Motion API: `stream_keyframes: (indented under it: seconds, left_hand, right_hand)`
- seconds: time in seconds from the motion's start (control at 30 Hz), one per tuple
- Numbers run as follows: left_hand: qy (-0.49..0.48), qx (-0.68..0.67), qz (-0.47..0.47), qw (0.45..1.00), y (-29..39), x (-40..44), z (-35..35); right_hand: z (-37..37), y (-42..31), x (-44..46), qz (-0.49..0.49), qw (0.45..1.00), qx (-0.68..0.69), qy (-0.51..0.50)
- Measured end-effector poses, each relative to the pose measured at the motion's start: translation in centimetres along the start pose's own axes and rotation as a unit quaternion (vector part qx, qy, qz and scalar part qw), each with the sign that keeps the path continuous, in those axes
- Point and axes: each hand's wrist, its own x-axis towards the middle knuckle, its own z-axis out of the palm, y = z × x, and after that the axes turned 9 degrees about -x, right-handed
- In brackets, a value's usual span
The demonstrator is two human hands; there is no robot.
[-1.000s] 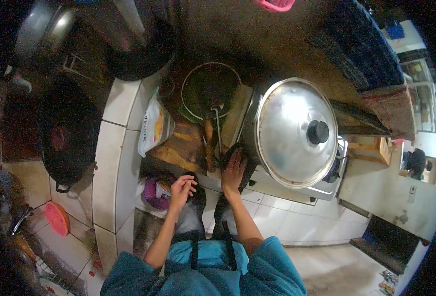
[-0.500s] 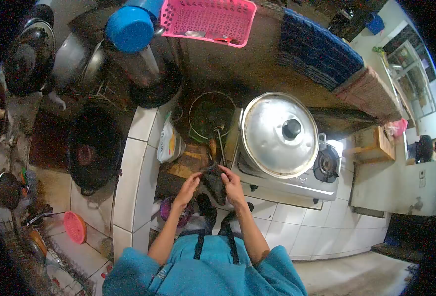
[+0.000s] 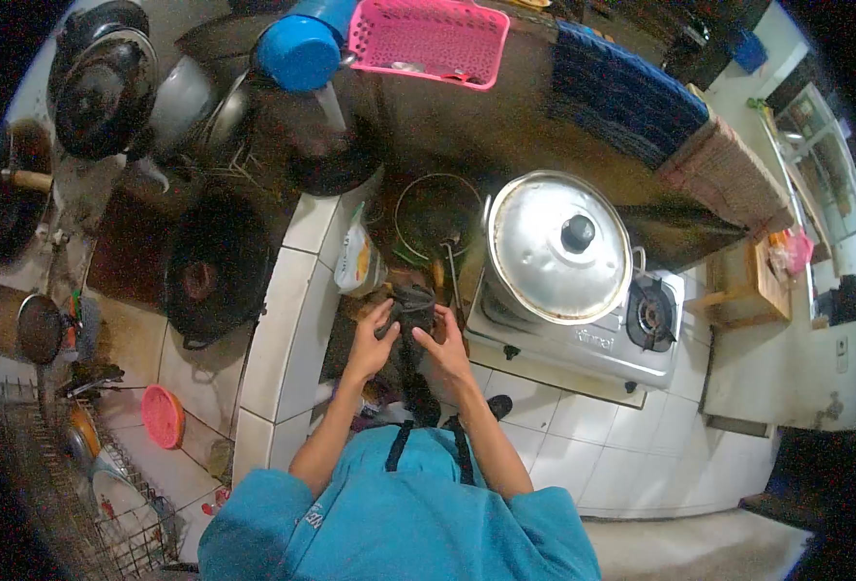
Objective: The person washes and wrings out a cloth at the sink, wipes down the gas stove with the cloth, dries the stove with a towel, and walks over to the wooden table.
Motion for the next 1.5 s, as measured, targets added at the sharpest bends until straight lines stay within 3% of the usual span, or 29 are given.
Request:
stream_keyframes:
  seconds: [0.07,0.1,0.2,0.3,0.4,0.43,0.5,0.57,0.67,0.7,0.77,0.83,0.9,1.0,1.17,1.23,1.33,1.4,1.47,1.5]
  left_hand:
    - [0.027,0.029,0.023,0.999,3.1,-0.3,-0.9]
    - [0.043,0.034,0.034,0.998,3.8,-0.5,-1.1]
    - [0.065,0.034,0.061,0.995,5.7,-1.0,-1.0]
    - [0.035,-0.216,-0.049,0.975,2.2,-0.5,-1.3]
    - [-0.136,-0.420,-0.246,0.863,1.7,-0.7,-4.2]
    - [-0.093,-0.457,-0.251,0.848,1.6,-1.4,-4.6]
    - [-0.210,-0.540,-0.288,0.763,1.2,-0.8,-4.9]
    - [-0.193,-0.557,-0.340,0.733,1.7,-0.2,-4.3]
    - [-0.086,-0.352,-0.217,0.907,-0.1,0.9,-2.5]
    - [-0.071,-0.225,-0.151,0.960,1.7,0.6,-2.0]
    - [0.000,-0.083,-0.028,0.996,5.5,0.1,-1.1]
    - [0.056,0.008,0.083,0.995,7.7,0.2,-0.6]
    - [0.086,0.038,0.127,0.988,9.7,0.3,-0.2]
    - [0.130,0.043,0.208,0.969,10.1,1.0,1.0]
    - [0.195,0.157,0.300,0.921,11.7,1.4,1.6]
    - [0.129,0.143,0.295,0.936,12.9,1.6,0.8]
    - [0.091,0.131,0.363,0.918,15.7,1.8,-0.2]
    - [0.081,0.132,0.423,0.893,18.3,1.9,-0.9]
    - [0.062,0.137,0.467,0.871,20.7,1.8,-1.4]
    - [0.062,0.135,0.470,0.870,21.1,1.8,-1.5]
  right_hand:
    - [-0.2,-0.6,-0.2,0.017,0.999,-0.030,-0.015]
    - [0.1,-0.2,-0.2,0.039,0.994,-0.095,0.025]
    - [0.2,-0.5,-0.3,0.058,0.997,-0.039,0.019]
    - [0.0,-0.9,-0.2,0.039,0.998,0.014,0.055]
    - [-0.9,-2.7,-0.5,0.041,0.993,-0.087,0.067]
    - [-1.1,-3.3,-0.5,0.025,0.991,-0.129,0.037]
    - [-1.0,-4.0,-0.5,-0.093,0.970,-0.222,-0.005]
    - [-0.6,-4.3,-0.2,-0.205,0.928,-0.311,0.016]
    - [0.4,-8.8,-1.0,-0.161,0.894,-0.417,-0.037]
    - [0.5,-9.1,-0.8,-0.163,0.887,-0.431,-0.029]
    - [1.1,-9.8,-0.9,-0.177,0.910,-0.375,0.012]
    - [1.1,-10.2,-0.9,-0.174,0.920,-0.346,0.056]
    - [1.0,-10.3,-0.9,-0.153,0.921,-0.345,0.100]
    - [2.1,-10.4,-0.8,-0.205,0.900,-0.324,0.207]
    - [2.2,-10.0,-0.8,-0.148,0.916,-0.276,0.252]
    - [2.0,-10.0,-0.6,-0.141,0.938,-0.188,0.256]
    - [0.9,-13.2,-2.8,-0.123,0.988,-0.051,0.077]
    - [-1.8,-12.7,-2.5,-0.138,0.983,-0.116,-0.020]
    - [-0.8,-16.2,-4.1,-0.227,0.948,-0.206,-0.088]
    - [-0.9,-16.0,-3.6,-0.238,0.949,-0.187,-0.086]
